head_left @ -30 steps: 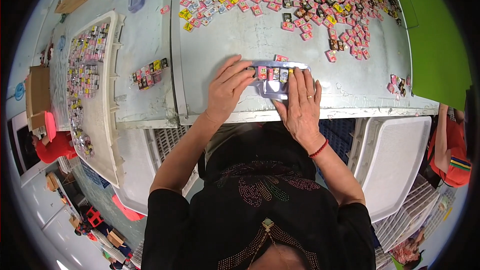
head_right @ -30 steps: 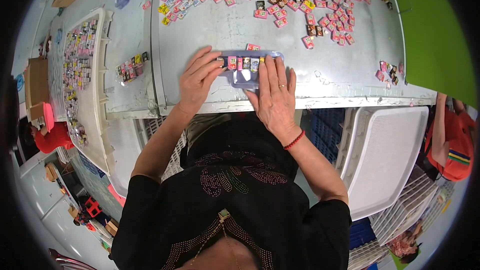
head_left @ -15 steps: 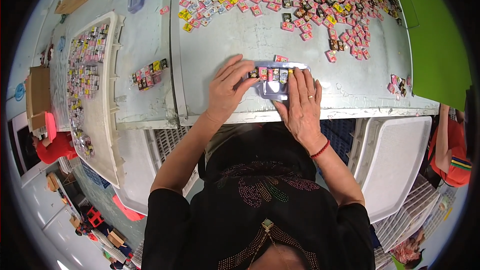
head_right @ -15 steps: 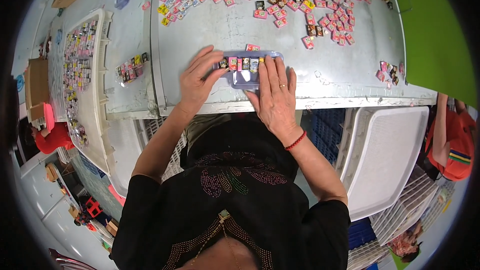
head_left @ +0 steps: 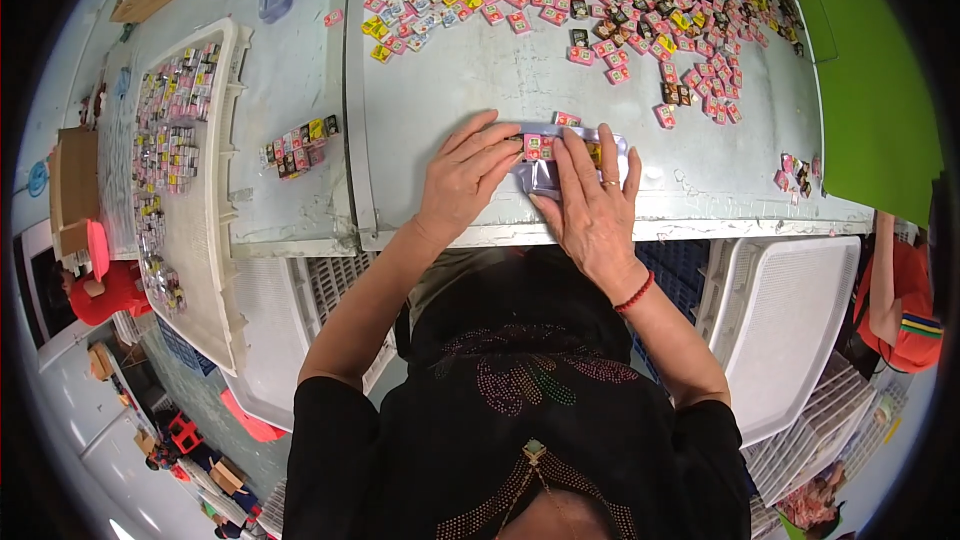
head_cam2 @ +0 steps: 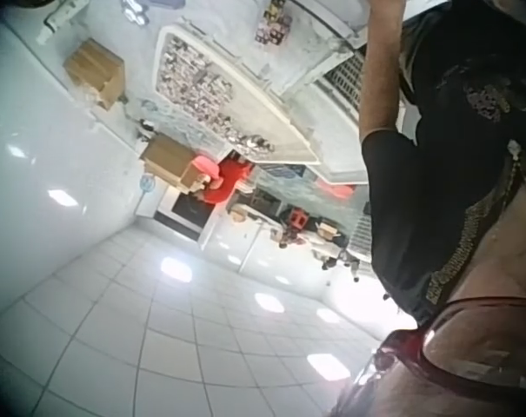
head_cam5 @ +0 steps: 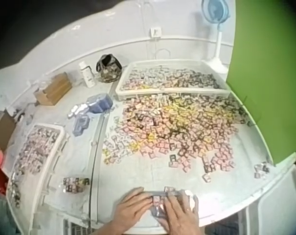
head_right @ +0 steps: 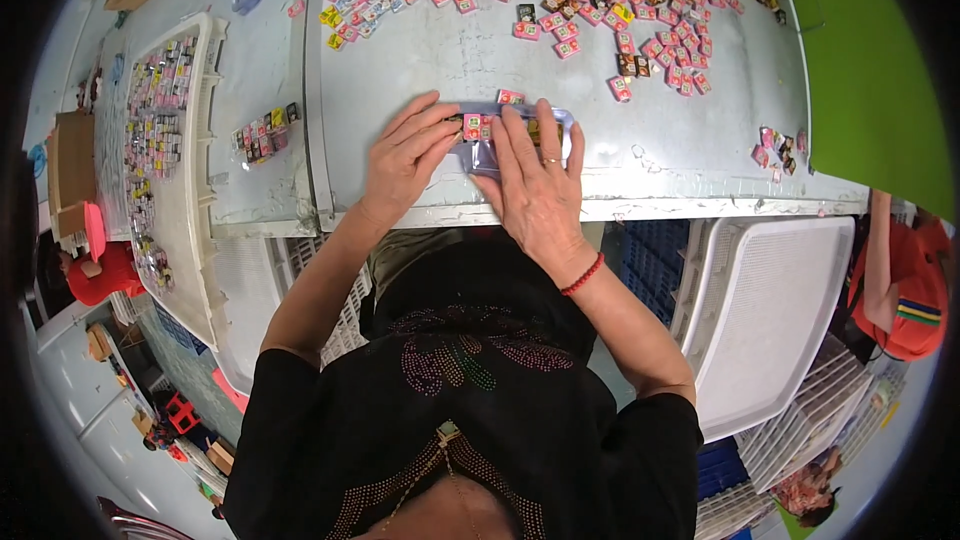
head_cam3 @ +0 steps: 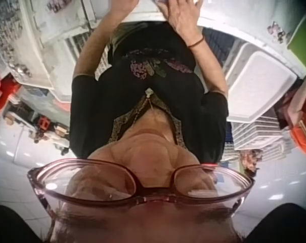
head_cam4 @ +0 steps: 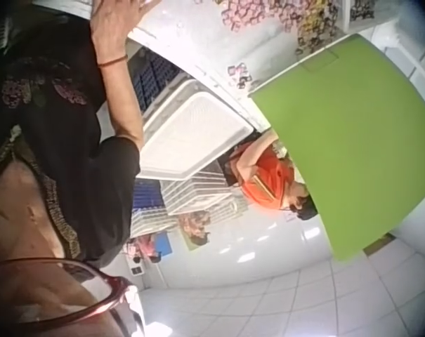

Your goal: Sort small colorful plastic pieces into individual slots within a clear plastic container.

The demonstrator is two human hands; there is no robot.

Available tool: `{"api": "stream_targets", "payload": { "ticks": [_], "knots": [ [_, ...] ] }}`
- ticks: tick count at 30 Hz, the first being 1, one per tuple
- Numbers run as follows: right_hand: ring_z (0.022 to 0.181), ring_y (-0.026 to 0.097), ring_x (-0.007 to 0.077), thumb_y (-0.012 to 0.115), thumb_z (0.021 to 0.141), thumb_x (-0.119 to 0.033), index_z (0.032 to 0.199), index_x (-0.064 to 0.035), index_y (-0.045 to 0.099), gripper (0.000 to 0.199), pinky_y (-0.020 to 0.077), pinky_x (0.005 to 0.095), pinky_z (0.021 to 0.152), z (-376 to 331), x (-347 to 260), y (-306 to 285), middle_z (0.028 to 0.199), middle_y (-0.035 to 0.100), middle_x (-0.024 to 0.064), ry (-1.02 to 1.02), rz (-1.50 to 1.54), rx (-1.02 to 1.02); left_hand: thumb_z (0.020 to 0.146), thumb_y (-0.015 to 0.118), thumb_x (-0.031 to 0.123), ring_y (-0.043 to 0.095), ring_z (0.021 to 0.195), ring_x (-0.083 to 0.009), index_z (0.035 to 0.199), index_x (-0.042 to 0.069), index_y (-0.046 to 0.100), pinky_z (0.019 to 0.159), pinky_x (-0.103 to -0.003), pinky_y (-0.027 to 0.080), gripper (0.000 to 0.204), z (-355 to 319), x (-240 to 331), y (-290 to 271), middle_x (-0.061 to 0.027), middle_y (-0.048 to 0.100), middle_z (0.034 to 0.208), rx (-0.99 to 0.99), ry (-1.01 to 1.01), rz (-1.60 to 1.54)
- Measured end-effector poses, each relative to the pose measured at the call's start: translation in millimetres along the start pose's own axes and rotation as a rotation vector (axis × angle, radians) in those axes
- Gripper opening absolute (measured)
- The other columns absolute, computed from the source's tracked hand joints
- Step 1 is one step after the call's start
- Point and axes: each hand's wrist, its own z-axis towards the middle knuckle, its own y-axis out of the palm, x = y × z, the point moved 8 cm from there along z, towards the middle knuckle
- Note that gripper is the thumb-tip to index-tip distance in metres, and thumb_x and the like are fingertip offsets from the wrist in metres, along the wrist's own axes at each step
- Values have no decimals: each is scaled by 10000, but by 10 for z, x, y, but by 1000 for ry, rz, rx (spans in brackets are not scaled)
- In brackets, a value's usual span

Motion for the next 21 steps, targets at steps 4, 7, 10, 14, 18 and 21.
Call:
{"api": "stream_targets", "payload": {
  "ticks": [4, 7, 10, 14, 18, 21],
  "knots": [
    [1394, 304, 371, 673, 842, -355, 1391, -61, 471, 655, 185, 596, 1110, -22, 25, -25, 1447, 438, 92, 61, -1, -2, 805, 709, 67, 610, 1093, -271, 961, 35, 693, 901, -369, 503, 160, 1, 11, -4, -42, 674, 1081, 3, 2, -3],
    [1392, 309, 371, 680, 836, -355, 1395, -71, 471, 661, 182, 593, 1112, -28, -9, -13, 1446, 441, 90, 43, -13, -5, 804, 709, 76, 603, 1104, -269, 990, 36, 685, 910, -369, 498, 191, 8, 30, -1, -49, 662, 1107, -6, 24, 12],
    [1391, 313, 362, 683, 833, -352, 1407, -80, 460, 674, 180, 594, 1114, -44, -7, 37, 1452, 436, 88, 32, -29, -26, 801, 712, 92, 588, 1128, -272, 1022, 38, 677, 926, -372, 488, 230, 10, 46, 12, -55, 647, 1142, -21, 49, 28],
    [1390, 319, 351, 683, 830, -352, 1405, -75, 463, 675, 178, 593, 1118, -49, -8, 48, 1453, 435, 87, 19, -32, -19, 776, 723, 46, 576, 1170, -304, 1067, 25, 677, 957, -394, 485, 295, 68, 125, 35, -78, 654, 1176, -52, 71, 52],
    [1391, 320, 341, 680, 826, -365, 1401, -37, 454, 699, 199, 592, 1116, -78, 14, 71, 1463, 423, 98, 11, -35, -35, 775, 727, 70, 569, 1177, -311, 1058, 26, 687, 949, -404, 480, 289, 228, 232, 134, -70, 656, 1176, -103, 198, 48],
    [1392, 319, 343, 676, 827, -372, 1399, -13, 445, 714, 214, 592, 1112, -82, 19, 72, 1468, 417, 107, -3, -21, -53, 772, 732, 79, 571, 1172, -319, 1046, 29, 699, 929, -406, 484, 281, 213, 212, 248, -66, 655, 1184, -204, 266, 26]
  ]
}}
